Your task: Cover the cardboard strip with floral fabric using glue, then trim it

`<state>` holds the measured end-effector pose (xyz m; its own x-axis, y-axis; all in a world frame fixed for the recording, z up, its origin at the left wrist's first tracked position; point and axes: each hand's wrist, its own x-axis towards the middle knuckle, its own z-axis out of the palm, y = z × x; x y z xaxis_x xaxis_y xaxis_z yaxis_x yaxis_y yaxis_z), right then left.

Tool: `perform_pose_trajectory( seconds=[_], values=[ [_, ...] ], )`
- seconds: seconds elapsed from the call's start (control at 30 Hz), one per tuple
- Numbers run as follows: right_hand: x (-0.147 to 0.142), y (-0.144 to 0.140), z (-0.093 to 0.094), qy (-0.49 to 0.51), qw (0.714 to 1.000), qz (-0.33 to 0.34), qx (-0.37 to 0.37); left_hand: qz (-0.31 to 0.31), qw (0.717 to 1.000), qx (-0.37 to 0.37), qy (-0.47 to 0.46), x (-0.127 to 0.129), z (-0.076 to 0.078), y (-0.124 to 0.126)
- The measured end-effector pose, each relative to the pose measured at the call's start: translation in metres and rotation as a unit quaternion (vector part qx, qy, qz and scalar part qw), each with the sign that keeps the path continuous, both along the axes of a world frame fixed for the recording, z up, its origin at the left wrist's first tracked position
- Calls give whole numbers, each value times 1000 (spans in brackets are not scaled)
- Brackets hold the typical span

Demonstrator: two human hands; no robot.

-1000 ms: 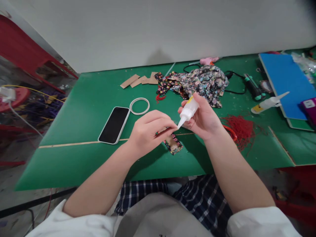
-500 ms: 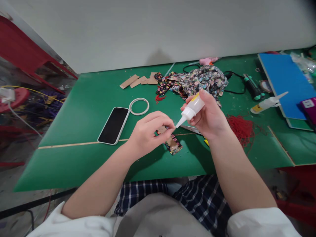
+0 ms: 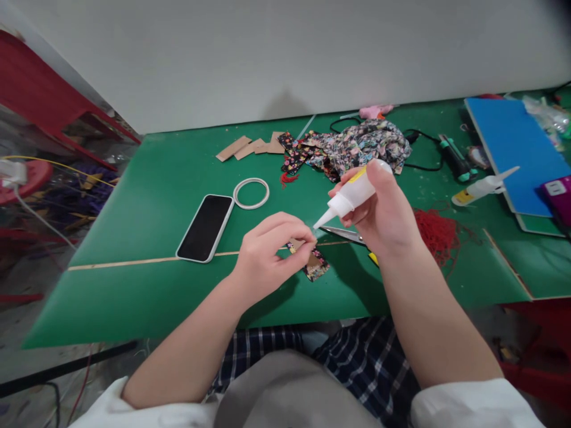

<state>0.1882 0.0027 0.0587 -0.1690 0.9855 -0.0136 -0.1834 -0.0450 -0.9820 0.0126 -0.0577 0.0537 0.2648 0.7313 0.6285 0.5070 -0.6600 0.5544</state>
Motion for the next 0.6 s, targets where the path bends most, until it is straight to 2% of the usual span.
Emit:
perform_pose_trajectory(
  seconds=[0.13,0.3,0.4,0.6],
  values=[
    [1,-2,3,24,1000,-11,11,13,1000,9,-15,4,0,-3],
    [0,-5,8,40,999,-19,13,91,993,72,-16,5,-4,-3],
    [-1,-8,9,35,999,-27,29,115,988,103,18,4,-3,-3],
    [-1,-9,6,61,996,-24,62,123,974,162,101,2,2,-1]
  ],
)
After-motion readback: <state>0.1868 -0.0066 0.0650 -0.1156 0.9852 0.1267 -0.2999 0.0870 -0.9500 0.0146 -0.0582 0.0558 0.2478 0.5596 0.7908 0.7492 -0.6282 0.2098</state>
